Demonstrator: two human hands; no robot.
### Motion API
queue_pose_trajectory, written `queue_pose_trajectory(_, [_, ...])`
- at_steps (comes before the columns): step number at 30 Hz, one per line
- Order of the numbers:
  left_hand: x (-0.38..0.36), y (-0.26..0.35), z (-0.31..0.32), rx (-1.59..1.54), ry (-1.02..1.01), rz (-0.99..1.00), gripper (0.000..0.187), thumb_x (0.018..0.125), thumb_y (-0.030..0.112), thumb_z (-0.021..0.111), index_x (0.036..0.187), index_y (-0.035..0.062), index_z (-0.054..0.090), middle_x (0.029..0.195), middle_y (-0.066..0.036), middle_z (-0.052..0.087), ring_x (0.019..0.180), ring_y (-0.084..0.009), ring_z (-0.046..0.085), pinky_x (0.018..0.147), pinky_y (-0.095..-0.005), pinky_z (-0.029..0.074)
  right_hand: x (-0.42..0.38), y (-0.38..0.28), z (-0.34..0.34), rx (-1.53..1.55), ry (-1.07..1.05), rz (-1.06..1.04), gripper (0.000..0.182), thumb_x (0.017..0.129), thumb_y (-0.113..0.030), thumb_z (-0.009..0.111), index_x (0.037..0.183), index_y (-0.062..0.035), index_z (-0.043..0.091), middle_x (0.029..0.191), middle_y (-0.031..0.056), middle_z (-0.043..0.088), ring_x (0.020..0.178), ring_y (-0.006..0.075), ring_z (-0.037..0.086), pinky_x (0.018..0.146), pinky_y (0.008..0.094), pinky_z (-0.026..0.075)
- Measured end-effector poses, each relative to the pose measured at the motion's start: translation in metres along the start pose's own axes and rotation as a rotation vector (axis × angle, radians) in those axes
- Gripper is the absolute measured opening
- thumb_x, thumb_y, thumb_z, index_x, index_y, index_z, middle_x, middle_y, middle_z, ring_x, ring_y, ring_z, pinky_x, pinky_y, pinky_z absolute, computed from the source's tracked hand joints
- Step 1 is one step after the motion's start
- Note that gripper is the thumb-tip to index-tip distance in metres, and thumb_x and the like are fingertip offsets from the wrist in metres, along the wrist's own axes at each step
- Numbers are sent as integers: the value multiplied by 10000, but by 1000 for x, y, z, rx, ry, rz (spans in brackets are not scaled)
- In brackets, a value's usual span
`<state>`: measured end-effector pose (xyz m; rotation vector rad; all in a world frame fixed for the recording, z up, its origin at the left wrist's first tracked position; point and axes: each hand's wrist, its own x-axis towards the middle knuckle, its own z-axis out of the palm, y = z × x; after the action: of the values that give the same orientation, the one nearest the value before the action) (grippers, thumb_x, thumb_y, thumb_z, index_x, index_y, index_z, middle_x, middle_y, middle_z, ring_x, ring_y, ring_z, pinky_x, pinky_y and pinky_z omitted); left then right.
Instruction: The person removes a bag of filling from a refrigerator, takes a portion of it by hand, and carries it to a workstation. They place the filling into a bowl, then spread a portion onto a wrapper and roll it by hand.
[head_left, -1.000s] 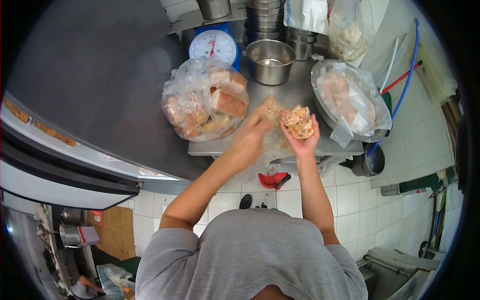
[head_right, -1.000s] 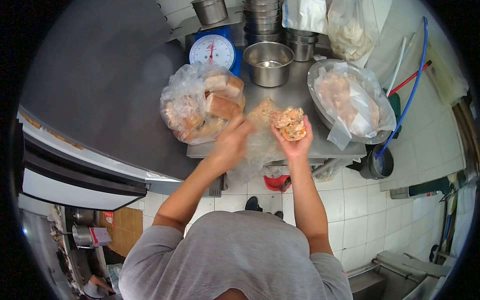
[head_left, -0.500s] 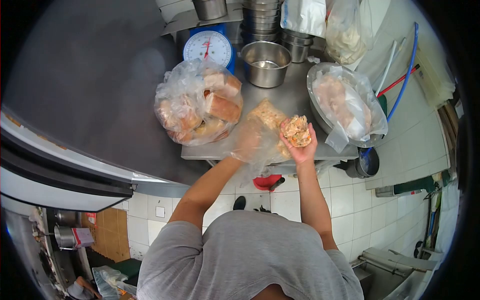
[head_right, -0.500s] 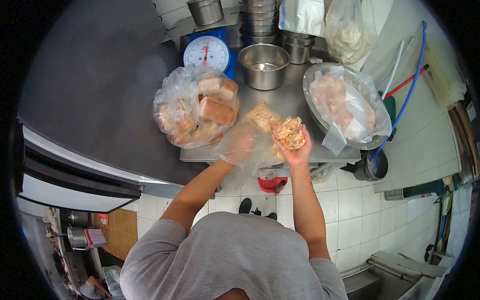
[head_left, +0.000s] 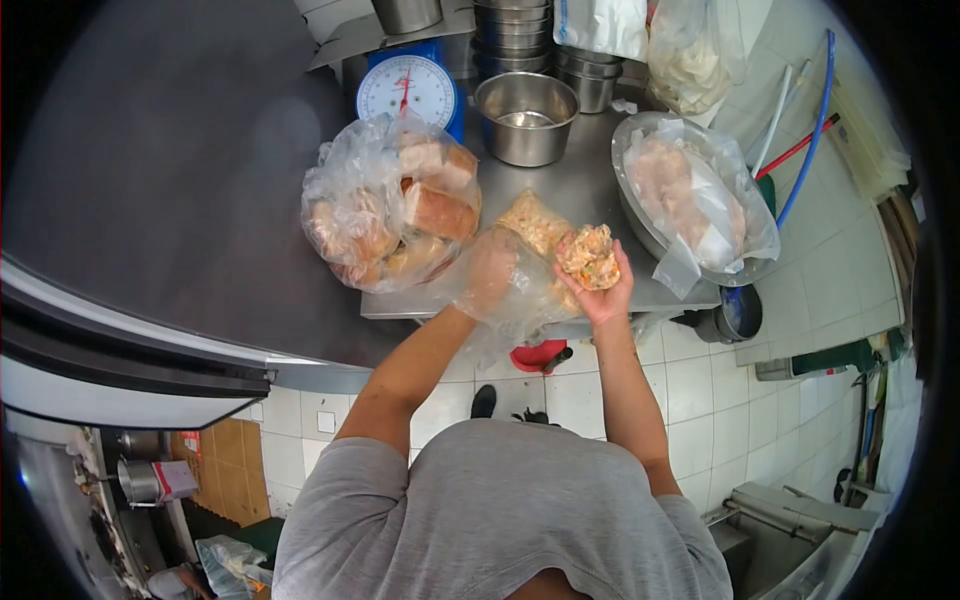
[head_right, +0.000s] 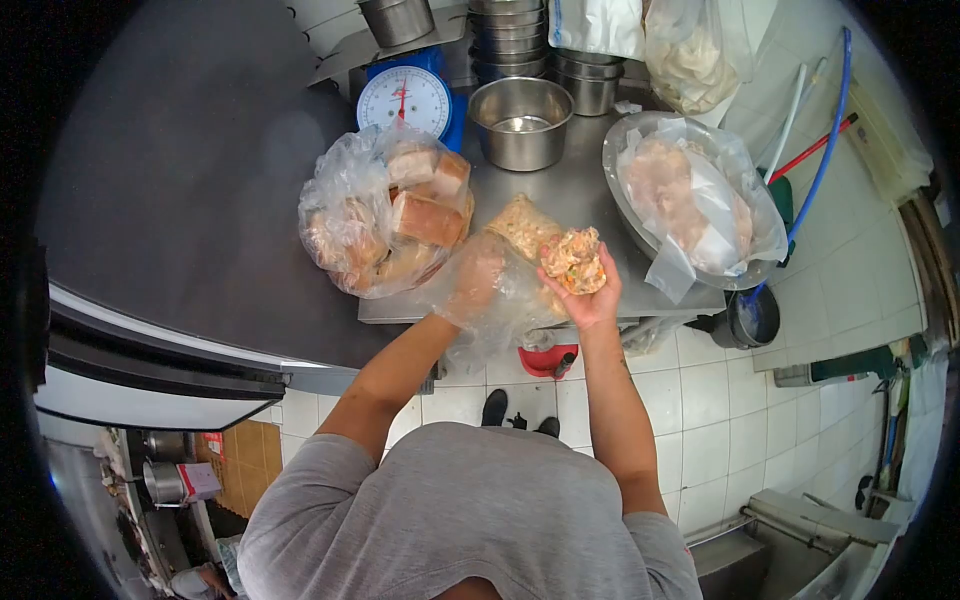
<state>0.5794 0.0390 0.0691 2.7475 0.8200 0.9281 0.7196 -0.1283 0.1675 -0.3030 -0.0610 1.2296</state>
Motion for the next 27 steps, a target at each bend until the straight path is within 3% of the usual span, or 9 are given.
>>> queue_pose_trajectory(4, [2,1,-10,136,-85,127,324,804,146,531,1072,-18,610,1120,-232,569,1071,-385,528,939,-474,406,0,1,0,-9,17,-5,521,904,-440,514,1290,-93,470,1330,184,476,1240,385,445,1004,589,352])
queue_pose_trajectory(8, [-36,-30,40,2139,355,464,301,840,146,510,1091,13,610,1141,-231,565,1058,-351,545,914,-445,432,0,3,6,1,36,-22,536,903,-451,517,1291,-84,468,1319,193,484,1238,393,444,1012,617,330])
queue_pose_trajectory(10, [-42,-15,1,929,-136,395,285,865,162,505,1078,9,615,1115,-207,581,1011,-315,558,857,-413,451,1,4,4,8,32,-25,555,900,-475,517,1288,-80,470,1312,195,489,1234,395,446,1015,627,319])
queue_pose_trajectory(13, [-47,0,-60,-66,-607,-36,271,901,187,498,1057,3,622,1077,-171,605,942,-261,578,770,-365,480,1,3,5,24,21,-21,588,897,-517,512,1280,-72,478,1294,198,504,1215,407,462,1013,645,309])
queue_pose_trajectory(16, [-50,14,-139,-639,-690,-539,274,937,212,491,1037,-2,629,1038,-134,630,873,-207,599,684,-316,509,1,4,4,27,4,-16,617,887,-551,514,1275,-73,481,1291,195,508,1210,408,467,1016,648,300])
queue_pose_trajectory(18, [-51,21,-189,-1027,-550,-871,231,895,128,519,1032,-26,624,935,-73,628,731,-165,591,660,-263,490,1,3,5,34,10,-8,626,882,-560,519,1275,-74,480,1300,191,502,1217,401,462,1022,644,294])
queue_pose_trajectory(21, [-33,38,-254,-1180,-410,-888,262,879,115,536,1062,-54,619,942,-62,632,712,-160,582,636,-268,482,-2,6,11,57,34,4,635,876,-564,525,1280,-76,478,1318,187,488,1236,393,445,1034,636,282])
queue_pose_trajectory(24, [-9,64,-274,-965,-248,-581,269,903,112,469,1066,-45,614,946,-81,625,777,-161,600,632,-283,494,-6,12,19,19,19,22,651,868,-575,530,1285,-77,477,1335,187,475,1254,393,425,1047,628,269])
queue_pose_trajectory(27, [22,87,-237,-476,-23,-156,242,836,21,536,1061,-35,607,968,-182,617,834,-328,613,719,-384,501,-12,23,36,-25,-26,37,628,863,-532,566,1279,-69,479,1335,174,480,1239,377,442,1037,613,293])
